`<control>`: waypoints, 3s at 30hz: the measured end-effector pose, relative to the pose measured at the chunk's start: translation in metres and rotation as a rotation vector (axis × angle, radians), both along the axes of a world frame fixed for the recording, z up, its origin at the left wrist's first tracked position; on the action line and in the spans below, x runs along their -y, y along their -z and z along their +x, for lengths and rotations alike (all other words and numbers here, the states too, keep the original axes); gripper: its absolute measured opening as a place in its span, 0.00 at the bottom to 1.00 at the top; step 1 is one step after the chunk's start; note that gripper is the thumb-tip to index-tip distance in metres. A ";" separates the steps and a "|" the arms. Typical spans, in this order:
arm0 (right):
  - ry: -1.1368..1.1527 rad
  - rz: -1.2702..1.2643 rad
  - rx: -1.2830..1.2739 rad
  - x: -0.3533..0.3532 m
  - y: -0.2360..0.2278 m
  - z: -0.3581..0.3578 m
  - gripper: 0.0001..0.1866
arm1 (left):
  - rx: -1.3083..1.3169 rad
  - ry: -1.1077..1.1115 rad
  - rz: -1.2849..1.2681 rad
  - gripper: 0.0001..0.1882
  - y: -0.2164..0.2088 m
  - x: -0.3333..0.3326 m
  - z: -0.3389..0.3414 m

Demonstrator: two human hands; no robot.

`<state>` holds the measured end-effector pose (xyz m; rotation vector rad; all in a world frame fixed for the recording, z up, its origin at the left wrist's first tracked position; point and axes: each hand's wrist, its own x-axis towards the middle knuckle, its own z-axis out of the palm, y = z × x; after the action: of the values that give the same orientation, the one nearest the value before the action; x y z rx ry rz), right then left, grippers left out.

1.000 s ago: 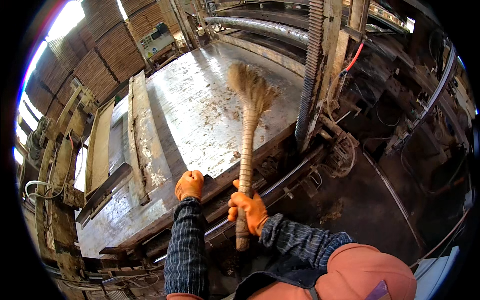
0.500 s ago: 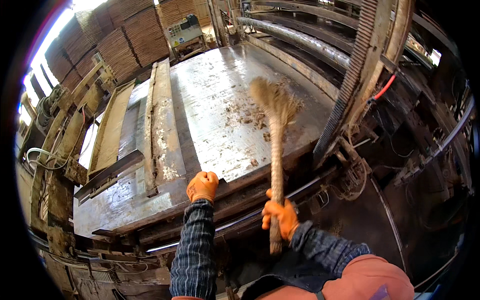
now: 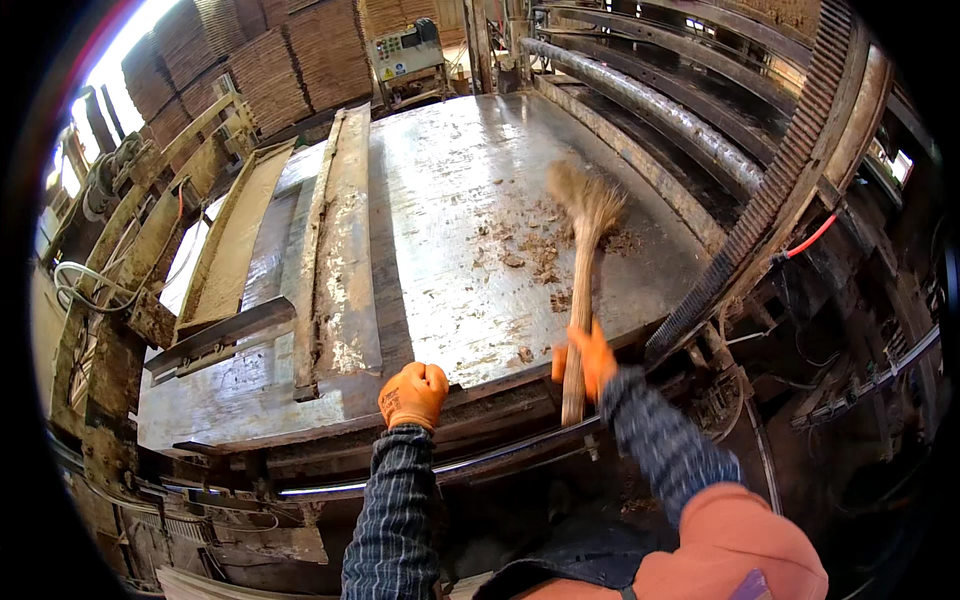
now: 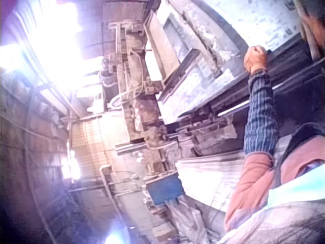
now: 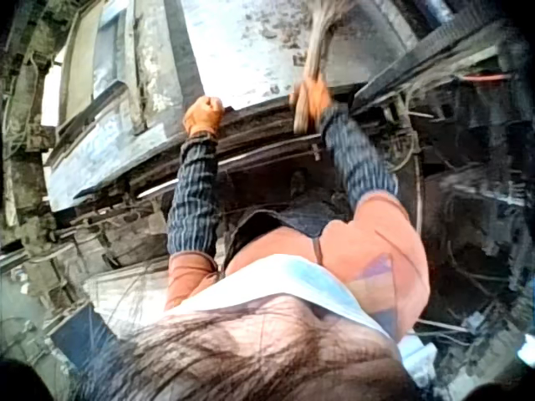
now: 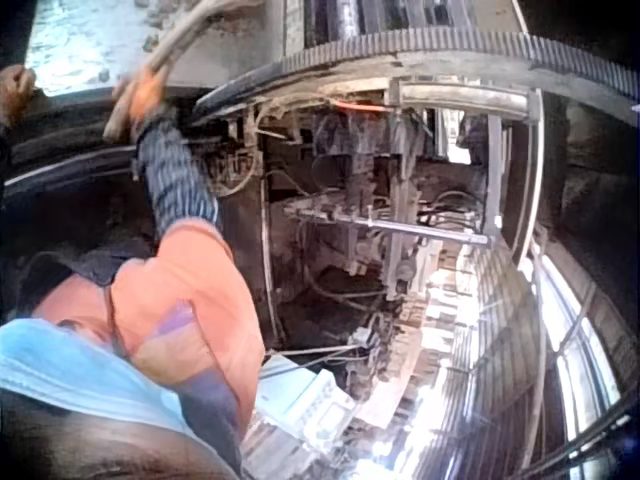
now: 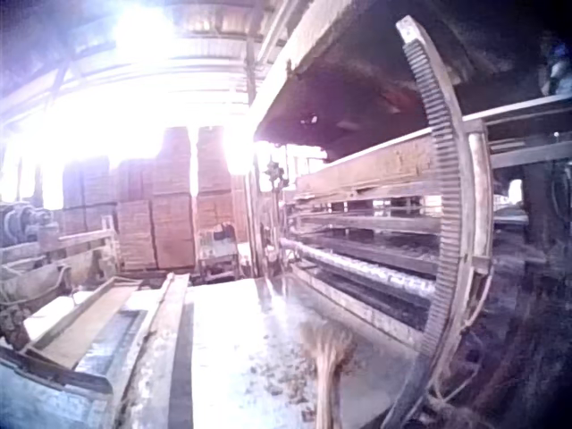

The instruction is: The person cleans wood shavings from the floor and industrial surfaces using a shovel and a handheld broom, collecting the debris and depositing it into a large bag.

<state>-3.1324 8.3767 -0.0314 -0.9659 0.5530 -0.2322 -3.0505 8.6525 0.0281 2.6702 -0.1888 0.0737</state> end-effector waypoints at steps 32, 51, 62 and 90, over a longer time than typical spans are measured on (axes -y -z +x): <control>-0.051 -0.195 -0.141 0.120 -0.056 0.116 0.28 | -0.054 -0.034 -0.065 0.20 0.004 0.004 0.006; -0.561 -0.391 -0.390 0.055 -0.138 -0.138 0.35 | -0.102 -0.059 0.008 0.20 -0.004 0.000 0.005; -0.626 -0.443 -0.437 0.053 -0.096 -0.048 0.34 | 0.044 -0.013 -0.117 0.19 0.004 0.003 0.005; -0.306 -0.868 -0.347 -0.079 -0.074 -0.265 0.34 | -1.082 -0.769 -0.272 0.51 0.321 -0.438 -0.611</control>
<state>-3.3972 8.4558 0.0427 -1.9409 0.6178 -0.0148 -3.6615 9.0901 -0.2925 2.0044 1.0749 -0.9814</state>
